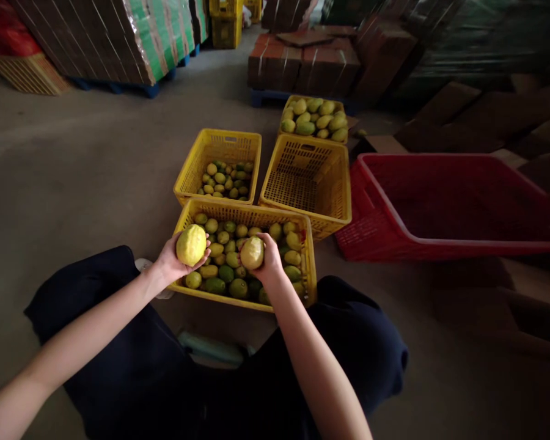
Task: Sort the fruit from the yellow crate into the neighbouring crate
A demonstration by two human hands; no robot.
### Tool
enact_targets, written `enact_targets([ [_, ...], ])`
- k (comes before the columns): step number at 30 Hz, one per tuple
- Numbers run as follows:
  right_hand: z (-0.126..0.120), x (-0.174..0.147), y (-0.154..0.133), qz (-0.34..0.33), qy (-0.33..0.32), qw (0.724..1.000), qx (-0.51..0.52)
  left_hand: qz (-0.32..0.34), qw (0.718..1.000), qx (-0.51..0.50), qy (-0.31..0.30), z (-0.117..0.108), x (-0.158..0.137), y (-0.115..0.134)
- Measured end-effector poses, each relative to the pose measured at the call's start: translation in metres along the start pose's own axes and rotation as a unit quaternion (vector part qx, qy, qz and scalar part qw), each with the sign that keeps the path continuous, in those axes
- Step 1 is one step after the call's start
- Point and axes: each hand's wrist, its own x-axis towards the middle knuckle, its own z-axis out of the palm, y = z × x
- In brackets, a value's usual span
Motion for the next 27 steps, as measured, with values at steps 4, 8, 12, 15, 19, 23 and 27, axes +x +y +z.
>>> enact_targets([
  [4,0.005,-0.002,0.003,0.038,0.022,0.999,-0.005,0.046,0.997,-0.009,-0.068,-0.001,-0.003,0.003],
  [8,0.01,-0.008,-0.003,-0.046,-0.064,0.997,-0.018,0.104,0.988,0.026,-0.113,0.006,-0.009,0.008],
  [12,0.014,-0.024,-0.005,-0.166,-0.129,0.974,-0.082,0.152,0.966,0.127,-0.165,0.013,-0.01,0.005],
  [15,0.016,-0.04,0.004,-0.291,-0.129,0.934,-0.162,0.204,0.937,0.206,-0.196,0.015,-0.006,-0.005],
  [19,0.017,-0.059,0.019,-0.478,-0.115,0.813,-0.31,0.281,0.916,0.231,-0.167,0.02,-0.005,-0.019],
  [23,0.014,-0.068,0.022,-0.611,-0.103,0.677,-0.397,0.309,0.894,0.263,-0.19,0.03,-0.006,-0.026],
  [27,0.01,-0.066,0.02,-0.664,-0.079,0.617,-0.415,0.349,0.862,0.279,-0.24,0.038,-0.002,-0.028],
])
